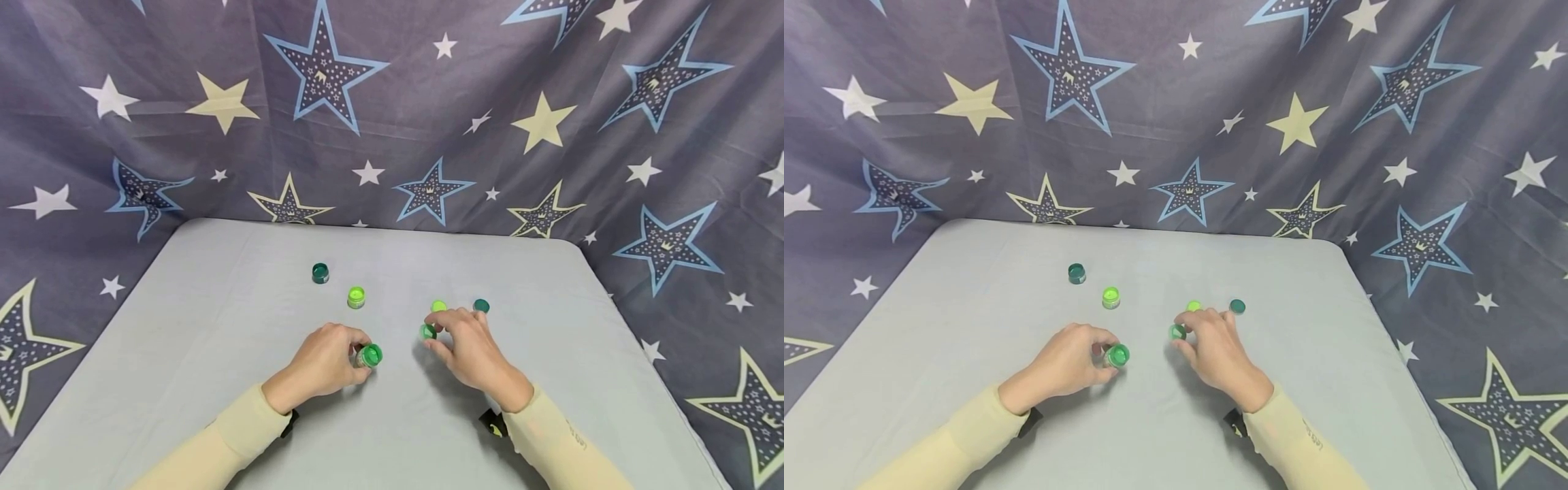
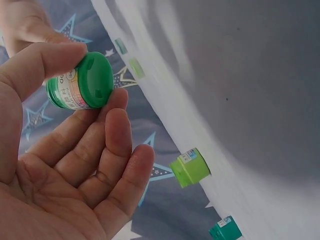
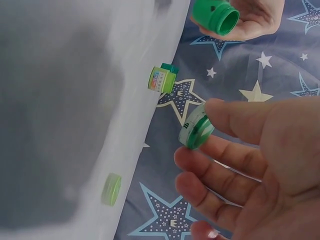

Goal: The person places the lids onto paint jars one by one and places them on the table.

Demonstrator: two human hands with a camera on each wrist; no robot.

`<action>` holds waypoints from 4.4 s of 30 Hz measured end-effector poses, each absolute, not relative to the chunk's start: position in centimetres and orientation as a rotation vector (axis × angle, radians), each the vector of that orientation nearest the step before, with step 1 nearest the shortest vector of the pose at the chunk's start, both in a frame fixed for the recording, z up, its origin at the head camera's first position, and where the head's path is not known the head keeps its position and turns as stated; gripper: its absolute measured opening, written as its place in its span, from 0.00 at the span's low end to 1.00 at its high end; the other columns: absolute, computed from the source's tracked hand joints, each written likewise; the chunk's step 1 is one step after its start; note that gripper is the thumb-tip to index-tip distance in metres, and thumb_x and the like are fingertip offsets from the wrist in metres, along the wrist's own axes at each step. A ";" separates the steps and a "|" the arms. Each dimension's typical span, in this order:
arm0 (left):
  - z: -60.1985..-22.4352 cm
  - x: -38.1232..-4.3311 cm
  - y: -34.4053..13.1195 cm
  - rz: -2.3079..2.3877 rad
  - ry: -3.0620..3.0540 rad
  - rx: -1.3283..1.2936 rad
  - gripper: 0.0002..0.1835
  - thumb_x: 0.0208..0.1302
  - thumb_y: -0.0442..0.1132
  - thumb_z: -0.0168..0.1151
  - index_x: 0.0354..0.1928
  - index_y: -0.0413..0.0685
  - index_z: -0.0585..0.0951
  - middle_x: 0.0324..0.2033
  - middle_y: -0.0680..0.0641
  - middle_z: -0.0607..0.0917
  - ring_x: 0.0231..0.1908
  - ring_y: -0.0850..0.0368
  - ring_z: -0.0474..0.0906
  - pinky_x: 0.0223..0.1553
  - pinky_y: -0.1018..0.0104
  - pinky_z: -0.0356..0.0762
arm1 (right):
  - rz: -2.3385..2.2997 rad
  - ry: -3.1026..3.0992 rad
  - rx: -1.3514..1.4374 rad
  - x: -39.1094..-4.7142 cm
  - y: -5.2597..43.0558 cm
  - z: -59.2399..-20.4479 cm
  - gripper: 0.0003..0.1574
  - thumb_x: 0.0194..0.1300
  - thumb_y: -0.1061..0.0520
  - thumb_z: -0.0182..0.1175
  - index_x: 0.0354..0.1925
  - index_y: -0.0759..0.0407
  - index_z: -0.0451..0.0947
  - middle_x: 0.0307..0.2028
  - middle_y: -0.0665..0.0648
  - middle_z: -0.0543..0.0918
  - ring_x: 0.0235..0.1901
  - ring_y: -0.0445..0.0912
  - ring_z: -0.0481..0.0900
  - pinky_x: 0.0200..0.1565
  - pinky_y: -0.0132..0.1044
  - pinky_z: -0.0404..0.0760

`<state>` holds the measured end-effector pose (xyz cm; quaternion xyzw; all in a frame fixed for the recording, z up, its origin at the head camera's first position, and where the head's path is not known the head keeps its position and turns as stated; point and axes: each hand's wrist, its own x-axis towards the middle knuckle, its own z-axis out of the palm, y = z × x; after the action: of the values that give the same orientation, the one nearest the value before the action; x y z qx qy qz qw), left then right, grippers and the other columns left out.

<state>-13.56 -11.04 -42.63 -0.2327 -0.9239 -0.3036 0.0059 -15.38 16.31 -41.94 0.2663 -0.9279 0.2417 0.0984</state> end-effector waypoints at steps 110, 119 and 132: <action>-43.3 -13.2 -8.5 -0.908 -2.842 -0.901 0.10 0.46 0.34 0.78 0.24 0.58 0.86 0.20 0.60 0.81 0.25 0.63 0.68 0.31 0.66 0.69 | 0.971 -2.744 1.011 -12.0 12.9 -42.8 0.16 0.63 0.54 0.73 0.50 0.49 0.84 0.41 0.43 0.86 0.43 0.46 0.81 0.48 0.42 0.66; -43.3 -13.3 -8.5 -0.935 -2.843 -0.918 0.08 0.47 0.33 0.77 0.24 0.54 0.86 0.18 0.59 0.79 0.22 0.65 0.67 0.26 0.68 0.68 | 0.967 -2.725 1.010 -12.1 12.8 -42.9 0.15 0.63 0.51 0.73 0.48 0.48 0.84 0.38 0.43 0.84 0.40 0.45 0.81 0.47 0.41 0.66; -43.2 -13.2 -8.5 -0.958 -2.841 -0.904 0.09 0.48 0.34 0.77 0.24 0.57 0.86 0.17 0.62 0.77 0.20 0.67 0.65 0.25 0.69 0.68 | 0.969 -2.723 1.007 -12.0 12.7 -43.2 0.20 0.63 0.48 0.73 0.51 0.53 0.84 0.39 0.45 0.86 0.40 0.45 0.82 0.49 0.43 0.67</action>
<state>-13.16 -8.48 -43.23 -0.2886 -0.9072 -0.3060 0.0051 -12.02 12.71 -43.16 0.3288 -0.8890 0.3162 0.0405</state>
